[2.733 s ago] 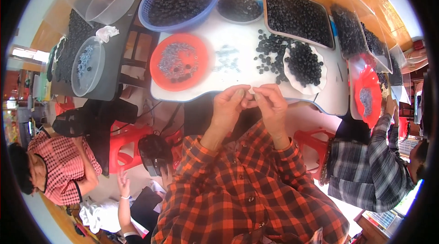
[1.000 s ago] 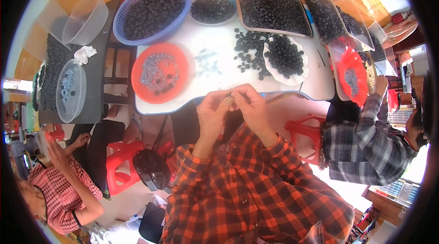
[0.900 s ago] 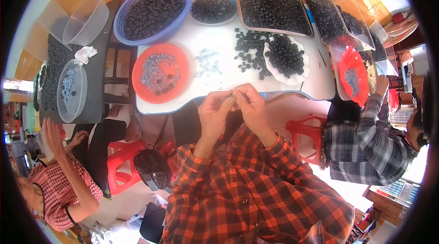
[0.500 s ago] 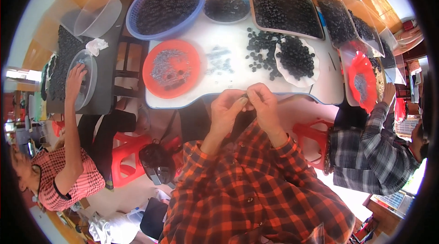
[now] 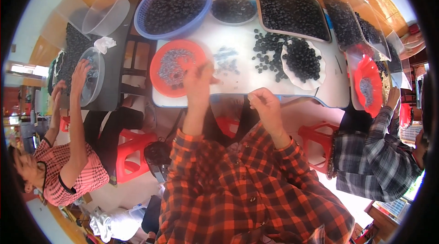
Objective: The person sorts small black objects by hand on a table.
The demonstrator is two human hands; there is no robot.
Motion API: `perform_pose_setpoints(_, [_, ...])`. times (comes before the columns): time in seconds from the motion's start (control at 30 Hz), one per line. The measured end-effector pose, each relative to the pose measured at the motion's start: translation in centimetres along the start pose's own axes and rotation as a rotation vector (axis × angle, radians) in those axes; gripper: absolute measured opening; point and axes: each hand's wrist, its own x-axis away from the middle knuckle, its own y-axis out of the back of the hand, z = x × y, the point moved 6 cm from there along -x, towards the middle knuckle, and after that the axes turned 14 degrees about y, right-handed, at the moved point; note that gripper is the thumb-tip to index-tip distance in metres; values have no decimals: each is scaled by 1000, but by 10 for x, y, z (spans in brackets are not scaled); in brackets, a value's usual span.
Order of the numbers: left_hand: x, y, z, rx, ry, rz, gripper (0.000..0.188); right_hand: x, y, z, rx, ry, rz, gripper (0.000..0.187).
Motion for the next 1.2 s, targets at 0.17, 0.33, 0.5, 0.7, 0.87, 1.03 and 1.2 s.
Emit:
perform_pose_setpoints(0.17, [-47,23,-80,-247,-166,-211,25,1,8,-4,28,-14,-45,11])
perform_pose_setpoints(0.33, [-104,50,-121,-417,-322,-403,27,4,8,-3,62,0,-44,11])
perform_pose_setpoints(0.5, [-93,37,-105,-725,-579,-522,29,4,20,-10,136,41,-113,9])
perform_pose_setpoints(0.7, [-5,-17,-30,-889,-691,-213,12,4,26,-18,205,66,-138,6])
perform_pose_setpoints(0.87, [28,-33,21,-850,-569,-62,9,3,22,-16,301,105,-111,5])
perform_pose_setpoints(1.03, [38,-48,39,-984,-548,-26,9,2,15,-11,337,163,-91,4])
perform_pose_setpoints(1.2, [41,-56,44,-1154,-616,-88,13,-2,9,-2,406,221,-50,6])
